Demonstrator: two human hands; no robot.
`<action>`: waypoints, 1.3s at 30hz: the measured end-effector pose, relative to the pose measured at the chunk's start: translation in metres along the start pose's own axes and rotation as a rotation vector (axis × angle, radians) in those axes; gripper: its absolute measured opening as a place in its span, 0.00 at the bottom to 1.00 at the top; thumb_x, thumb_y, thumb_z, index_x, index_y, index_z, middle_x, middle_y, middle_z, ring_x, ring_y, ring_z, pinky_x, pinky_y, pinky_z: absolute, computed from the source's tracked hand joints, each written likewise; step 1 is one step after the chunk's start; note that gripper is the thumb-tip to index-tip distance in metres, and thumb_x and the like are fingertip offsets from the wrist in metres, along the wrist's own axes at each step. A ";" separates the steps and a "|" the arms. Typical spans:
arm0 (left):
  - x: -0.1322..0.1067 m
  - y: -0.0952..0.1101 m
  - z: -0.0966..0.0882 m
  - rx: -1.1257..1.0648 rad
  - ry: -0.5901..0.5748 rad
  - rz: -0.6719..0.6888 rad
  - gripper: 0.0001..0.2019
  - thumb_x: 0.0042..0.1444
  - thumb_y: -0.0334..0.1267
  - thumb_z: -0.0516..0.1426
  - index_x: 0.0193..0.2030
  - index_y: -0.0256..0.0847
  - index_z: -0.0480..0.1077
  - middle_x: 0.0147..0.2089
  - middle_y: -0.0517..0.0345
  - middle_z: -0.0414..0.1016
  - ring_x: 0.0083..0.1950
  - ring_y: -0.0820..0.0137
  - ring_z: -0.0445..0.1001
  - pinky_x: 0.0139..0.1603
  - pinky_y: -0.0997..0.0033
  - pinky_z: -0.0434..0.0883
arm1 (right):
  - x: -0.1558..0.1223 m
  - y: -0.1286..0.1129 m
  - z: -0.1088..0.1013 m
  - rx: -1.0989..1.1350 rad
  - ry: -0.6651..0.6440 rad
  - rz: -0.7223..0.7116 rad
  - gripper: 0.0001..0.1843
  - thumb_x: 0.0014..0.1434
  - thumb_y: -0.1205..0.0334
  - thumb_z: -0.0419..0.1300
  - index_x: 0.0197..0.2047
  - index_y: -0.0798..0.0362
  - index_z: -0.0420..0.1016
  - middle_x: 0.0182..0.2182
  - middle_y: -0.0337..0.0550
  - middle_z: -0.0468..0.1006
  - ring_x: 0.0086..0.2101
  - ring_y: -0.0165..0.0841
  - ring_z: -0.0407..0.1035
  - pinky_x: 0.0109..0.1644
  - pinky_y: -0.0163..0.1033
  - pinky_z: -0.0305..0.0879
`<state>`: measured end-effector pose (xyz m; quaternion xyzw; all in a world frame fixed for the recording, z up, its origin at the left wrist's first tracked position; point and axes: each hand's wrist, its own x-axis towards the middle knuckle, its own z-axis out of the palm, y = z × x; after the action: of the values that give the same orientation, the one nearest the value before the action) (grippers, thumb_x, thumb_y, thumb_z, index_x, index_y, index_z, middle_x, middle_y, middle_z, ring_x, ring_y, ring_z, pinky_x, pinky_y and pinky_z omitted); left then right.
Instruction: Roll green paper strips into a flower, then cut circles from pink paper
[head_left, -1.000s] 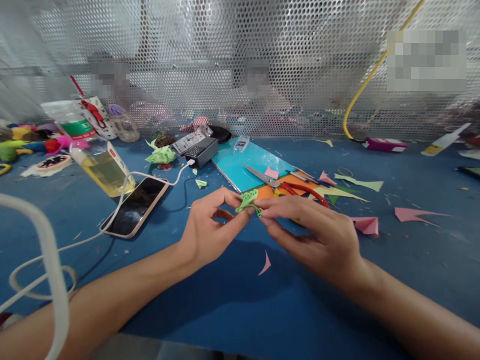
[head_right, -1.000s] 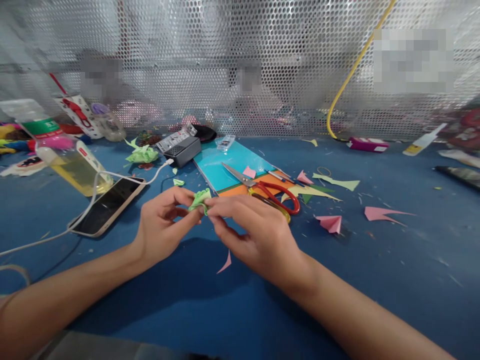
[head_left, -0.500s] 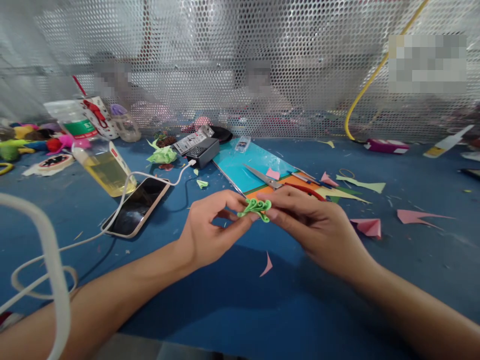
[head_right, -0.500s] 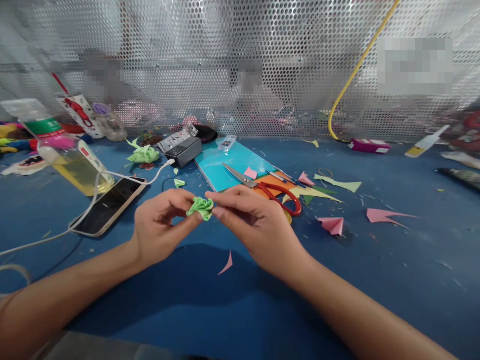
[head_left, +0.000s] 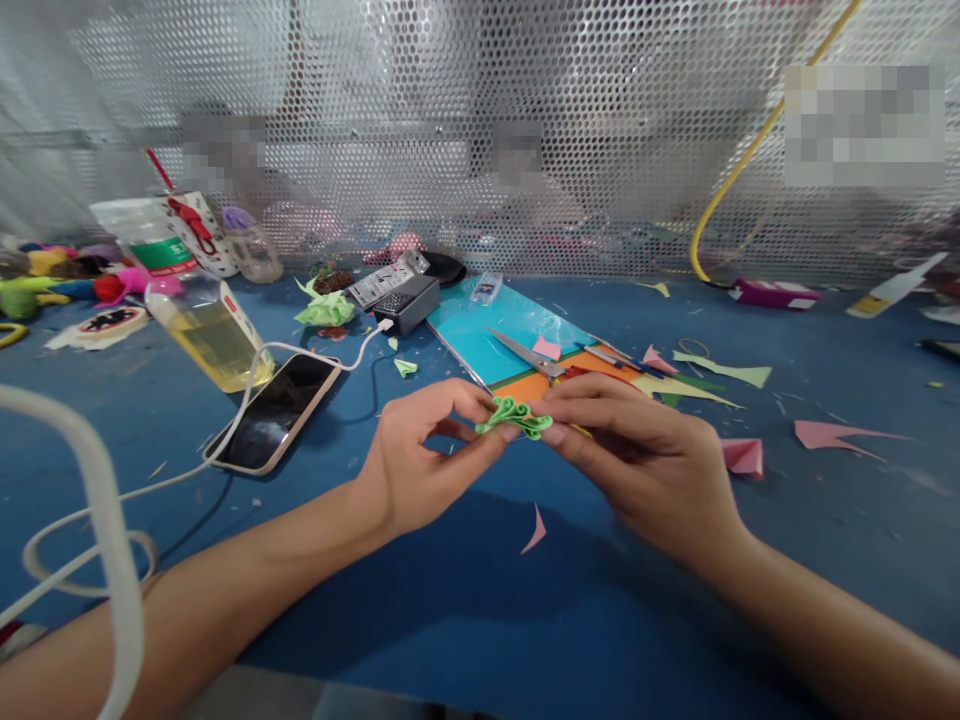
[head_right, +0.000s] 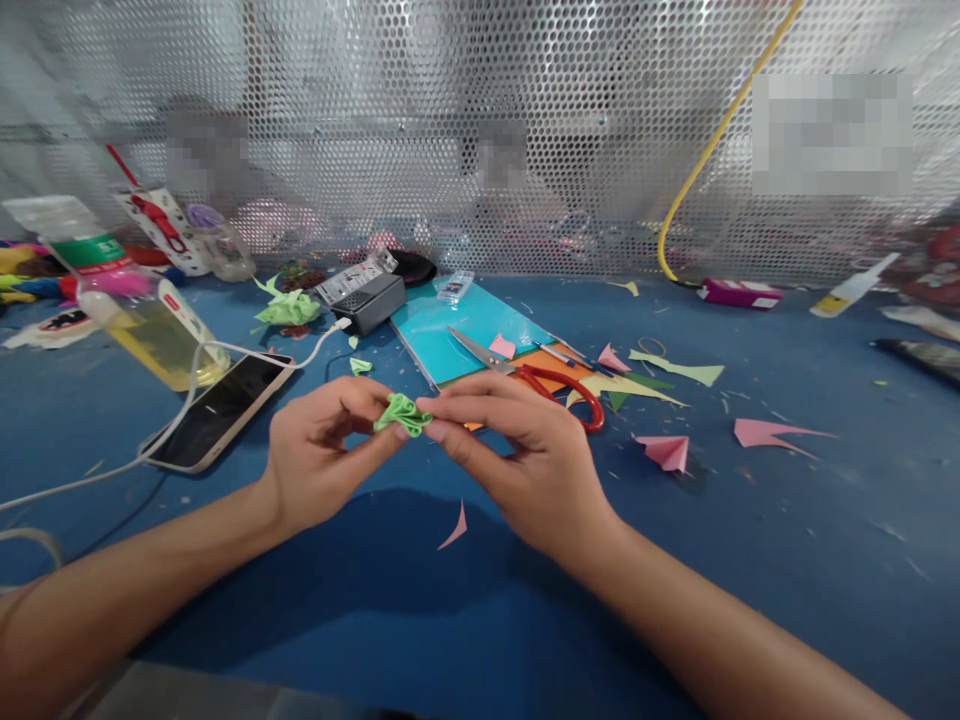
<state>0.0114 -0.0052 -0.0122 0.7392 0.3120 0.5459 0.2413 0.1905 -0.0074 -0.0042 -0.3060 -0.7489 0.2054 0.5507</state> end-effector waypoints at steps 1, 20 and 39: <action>0.000 0.000 0.000 -0.007 0.000 -0.002 0.08 0.53 0.33 0.61 0.27 0.39 0.65 0.32 0.55 0.74 0.32 0.75 0.73 0.27 0.79 0.73 | 0.000 0.000 0.000 -0.012 0.002 -0.007 0.11 0.54 0.70 0.64 0.37 0.43 0.81 0.33 0.39 0.79 0.34 0.33 0.74 0.40 0.39 0.73; 0.007 -0.022 -0.009 -0.006 -0.232 -0.302 0.10 0.51 0.39 0.62 0.29 0.38 0.66 0.32 0.57 0.73 0.30 0.74 0.70 0.27 0.77 0.69 | 0.008 0.015 -0.002 0.153 -0.272 0.436 0.07 0.52 0.58 0.64 0.28 0.52 0.77 0.26 0.39 0.77 0.28 0.30 0.71 0.31 0.34 0.68; 0.013 -0.042 -0.007 0.348 -0.485 -0.353 0.08 0.52 0.43 0.58 0.31 0.40 0.73 0.29 0.60 0.74 0.32 0.70 0.70 0.32 0.72 0.63 | 0.001 0.050 0.000 -0.089 -0.550 0.485 0.13 0.58 0.52 0.56 0.32 0.53 0.76 0.25 0.37 0.76 0.27 0.29 0.70 0.30 0.33 0.64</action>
<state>-0.0011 0.0333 -0.0303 0.8120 0.4571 0.2428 0.2697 0.2023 0.0298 -0.0359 -0.4318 -0.7828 0.3717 0.2500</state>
